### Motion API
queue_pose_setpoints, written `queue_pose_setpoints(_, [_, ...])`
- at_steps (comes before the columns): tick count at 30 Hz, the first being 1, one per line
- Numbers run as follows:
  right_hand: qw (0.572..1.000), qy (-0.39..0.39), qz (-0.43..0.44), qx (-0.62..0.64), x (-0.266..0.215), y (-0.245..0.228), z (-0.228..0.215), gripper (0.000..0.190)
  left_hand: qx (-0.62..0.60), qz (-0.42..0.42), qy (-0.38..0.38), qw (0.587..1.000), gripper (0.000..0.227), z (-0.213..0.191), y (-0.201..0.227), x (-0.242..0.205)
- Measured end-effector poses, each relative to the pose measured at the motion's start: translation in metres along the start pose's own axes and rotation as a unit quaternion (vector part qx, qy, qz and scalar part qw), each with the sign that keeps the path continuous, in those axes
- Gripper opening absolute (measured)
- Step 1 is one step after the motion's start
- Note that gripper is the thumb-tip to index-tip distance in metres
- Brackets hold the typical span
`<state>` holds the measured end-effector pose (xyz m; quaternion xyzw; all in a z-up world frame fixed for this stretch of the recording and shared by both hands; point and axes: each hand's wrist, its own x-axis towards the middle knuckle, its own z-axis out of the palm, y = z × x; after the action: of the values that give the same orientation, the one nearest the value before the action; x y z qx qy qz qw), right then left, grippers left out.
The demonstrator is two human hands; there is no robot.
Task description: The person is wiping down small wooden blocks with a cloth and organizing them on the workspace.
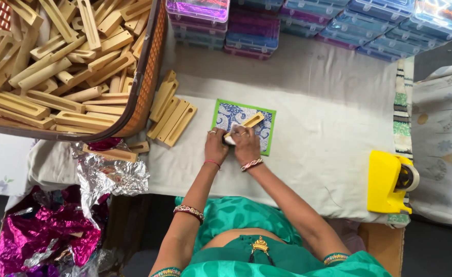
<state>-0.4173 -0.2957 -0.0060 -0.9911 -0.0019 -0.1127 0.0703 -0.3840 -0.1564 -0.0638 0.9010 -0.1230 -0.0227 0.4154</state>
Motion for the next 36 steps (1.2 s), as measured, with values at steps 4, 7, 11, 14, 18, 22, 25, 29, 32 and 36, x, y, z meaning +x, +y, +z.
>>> queue_pose_setpoints(4, [0.998, 0.015, -0.05, 0.039, 0.004, 0.033, 0.004, 0.031, -0.003, -0.01, -0.012, 1.0, 0.038, -0.019, 0.02, 0.001])
queue_pose_setpoints(7, [0.998, -0.049, 0.026, 0.043, 0.021, 0.058, -0.014, 0.017, -0.021, -0.028, -0.025, 0.999, 0.04, -0.031, 0.038, 0.003])
queue_pose_setpoints(11, [0.998, 0.014, 0.062, 0.017, 0.016, 0.043, -0.004, 0.032, -0.025, -0.027, -0.016, 0.999, 0.04, -0.03, 0.037, 0.001])
queue_pose_setpoints(14, [0.994, 0.034, 0.046, 0.091, 0.004, 0.029, -0.003, 0.036, -0.026, -0.022, -0.011, 0.999, 0.04, -0.029, 0.036, 0.002])
queue_pose_setpoints(18, [0.959, 0.007, 0.025, 0.283, -0.013, 0.015, 0.011, 0.045, -0.018, -0.011, 0.0, 1.0, 0.038, -0.019, 0.022, 0.003])
queue_pose_setpoints(22, [0.966, 0.065, -0.056, 0.245, -0.004, -0.026, -0.032, 0.054, -0.062, -0.033, 0.048, 0.996, 0.066, 0.002, -0.005, -0.002])
queue_pose_setpoints(25, [0.981, 0.015, -0.063, 0.184, 0.002, 0.0, -0.009, 0.054, -0.011, 0.015, 0.009, 1.0, 0.042, -0.011, 0.007, 0.005])
queue_pose_setpoints(29, [0.995, 0.027, -0.046, 0.079, 0.019, 0.064, 0.017, 0.051, -0.034, -0.012, -0.023, 0.999, 0.041, -0.032, 0.03, 0.006])
queue_pose_setpoints(32, [0.997, 0.027, 0.028, 0.059, 0.026, 0.079, 0.02, 0.054, -0.037, -0.023, -0.032, 0.999, 0.039, -0.038, 0.037, 0.003])
queue_pose_setpoints(36, [0.996, 0.044, -0.005, 0.071, -0.004, 0.044, 0.03, 0.062, -0.011, -0.001, -0.035, 0.999, 0.042, -0.035, 0.033, 0.004])
